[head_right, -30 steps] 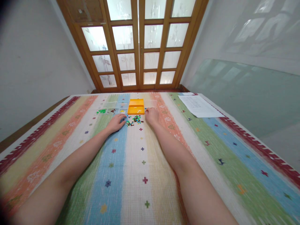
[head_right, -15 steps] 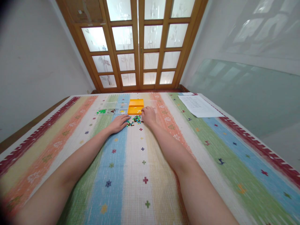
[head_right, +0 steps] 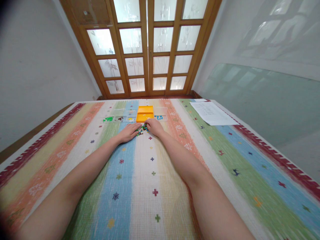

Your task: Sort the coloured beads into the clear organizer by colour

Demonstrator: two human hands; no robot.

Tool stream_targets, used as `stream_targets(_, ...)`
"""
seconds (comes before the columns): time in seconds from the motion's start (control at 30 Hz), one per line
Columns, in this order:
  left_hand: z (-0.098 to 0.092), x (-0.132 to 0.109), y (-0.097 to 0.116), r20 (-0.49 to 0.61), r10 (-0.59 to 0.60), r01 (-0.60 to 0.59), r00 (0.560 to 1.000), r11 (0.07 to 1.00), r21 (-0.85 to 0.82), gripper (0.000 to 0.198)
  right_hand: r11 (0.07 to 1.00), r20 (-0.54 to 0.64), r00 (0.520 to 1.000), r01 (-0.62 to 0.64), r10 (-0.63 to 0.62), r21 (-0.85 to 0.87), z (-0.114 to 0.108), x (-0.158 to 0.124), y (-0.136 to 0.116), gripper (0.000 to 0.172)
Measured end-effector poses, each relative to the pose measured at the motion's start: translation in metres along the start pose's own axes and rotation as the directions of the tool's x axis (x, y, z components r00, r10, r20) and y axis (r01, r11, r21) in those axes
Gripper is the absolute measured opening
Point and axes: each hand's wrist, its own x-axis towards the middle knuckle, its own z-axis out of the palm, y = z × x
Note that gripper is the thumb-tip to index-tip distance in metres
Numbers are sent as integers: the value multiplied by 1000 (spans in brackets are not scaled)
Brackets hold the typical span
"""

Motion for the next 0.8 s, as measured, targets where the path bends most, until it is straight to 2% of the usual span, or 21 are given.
stream_targets(0.27,-5,-2,3,5,93,-93,996,992,-81,51,990,-26,999,-22,26,141,3,-1,11,34)
stream_targets(0.37,-4,-3,3,-8,76,-76,997,993,-87,50,994,-20,999,-34,36,100,2,0,13,32)
stream_targets(0.53,-3,-6,0,-40,44,-47,998,996,-71,46,999,6,999,41,-41,7,2,1,15,25)
stream_targets(0.8,-6,-10,-10,-130,-9,10,992,1000,9,38,997,44,999,14,-11,-81,-3,-3,11,22)
